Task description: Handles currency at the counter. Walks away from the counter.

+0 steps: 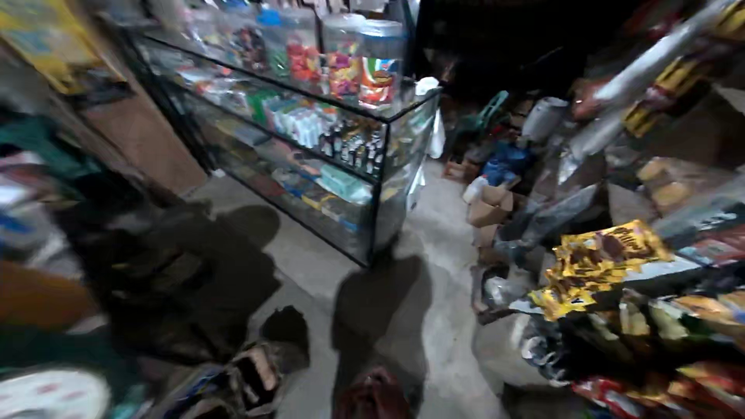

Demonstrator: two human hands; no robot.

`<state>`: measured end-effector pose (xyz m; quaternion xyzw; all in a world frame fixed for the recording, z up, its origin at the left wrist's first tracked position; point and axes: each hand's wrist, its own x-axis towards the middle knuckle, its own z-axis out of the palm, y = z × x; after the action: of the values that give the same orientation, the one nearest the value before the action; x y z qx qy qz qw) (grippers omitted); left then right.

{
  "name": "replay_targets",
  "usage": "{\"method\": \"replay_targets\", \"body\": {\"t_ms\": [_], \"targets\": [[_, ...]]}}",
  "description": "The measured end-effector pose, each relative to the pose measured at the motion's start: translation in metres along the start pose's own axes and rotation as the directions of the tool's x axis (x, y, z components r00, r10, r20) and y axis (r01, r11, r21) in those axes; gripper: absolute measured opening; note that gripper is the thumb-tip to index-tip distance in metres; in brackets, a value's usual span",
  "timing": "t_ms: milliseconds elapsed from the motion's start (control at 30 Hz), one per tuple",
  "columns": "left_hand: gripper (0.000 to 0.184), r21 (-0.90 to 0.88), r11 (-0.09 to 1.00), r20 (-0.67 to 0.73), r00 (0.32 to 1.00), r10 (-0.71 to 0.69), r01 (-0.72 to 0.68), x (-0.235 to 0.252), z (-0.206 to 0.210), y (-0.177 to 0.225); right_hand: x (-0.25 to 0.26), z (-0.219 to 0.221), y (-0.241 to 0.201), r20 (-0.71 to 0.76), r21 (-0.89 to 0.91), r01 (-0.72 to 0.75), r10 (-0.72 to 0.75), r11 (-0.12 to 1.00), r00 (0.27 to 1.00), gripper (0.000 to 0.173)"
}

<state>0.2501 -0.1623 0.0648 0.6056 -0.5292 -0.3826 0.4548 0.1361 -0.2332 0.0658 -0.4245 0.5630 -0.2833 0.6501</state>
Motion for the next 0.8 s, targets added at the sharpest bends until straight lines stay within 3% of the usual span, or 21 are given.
{"method": "replay_targets", "body": {"t_ms": [100,233,333,467,600,667,800], "targets": [[0.065,-0.051,0.984,0.175,0.972,-0.158,0.169,0.060,0.078,0.006,0.039,-0.099,-0.012,-0.116,0.005,0.005,-0.005,1.000,0.993,0.026],[0.056,-0.070,0.947,0.471,0.847,-0.246,0.314,0.127,0.164,0.014,0.089,-0.207,-0.038,-0.288,0.055,0.083,-0.064,0.995,0.955,0.023],[0.046,-0.149,0.947,0.516,0.839,-0.173,0.286,0.172,0.213,0.024,0.130,-0.261,-0.046,-0.367,-0.001,0.146,-0.136,0.989,0.920,0.025],[0.044,-0.141,0.939,0.521,0.830,-0.198,0.313,0.251,0.261,0.024,0.203,-0.300,-0.063,-0.436,0.004,0.105,-0.093,0.994,0.895,0.024],[0.041,-0.138,0.937,0.558,0.807,-0.194,0.321,0.357,0.308,0.018,0.290,-0.345,-0.095,-0.481,0.014,0.063,-0.049,0.998,0.875,0.023],[0.037,-0.105,0.944,0.623,0.760,-0.184,0.314,0.425,0.330,0.018,0.335,-0.372,-0.118,-0.498,0.084,0.090,-0.037,0.992,0.866,0.026],[0.027,0.007,0.997,0.664,0.746,-0.061,0.074,0.531,0.368,0.039,0.400,-0.424,-0.172,-0.576,0.137,0.074,0.019,0.988,0.817,0.024]]}}
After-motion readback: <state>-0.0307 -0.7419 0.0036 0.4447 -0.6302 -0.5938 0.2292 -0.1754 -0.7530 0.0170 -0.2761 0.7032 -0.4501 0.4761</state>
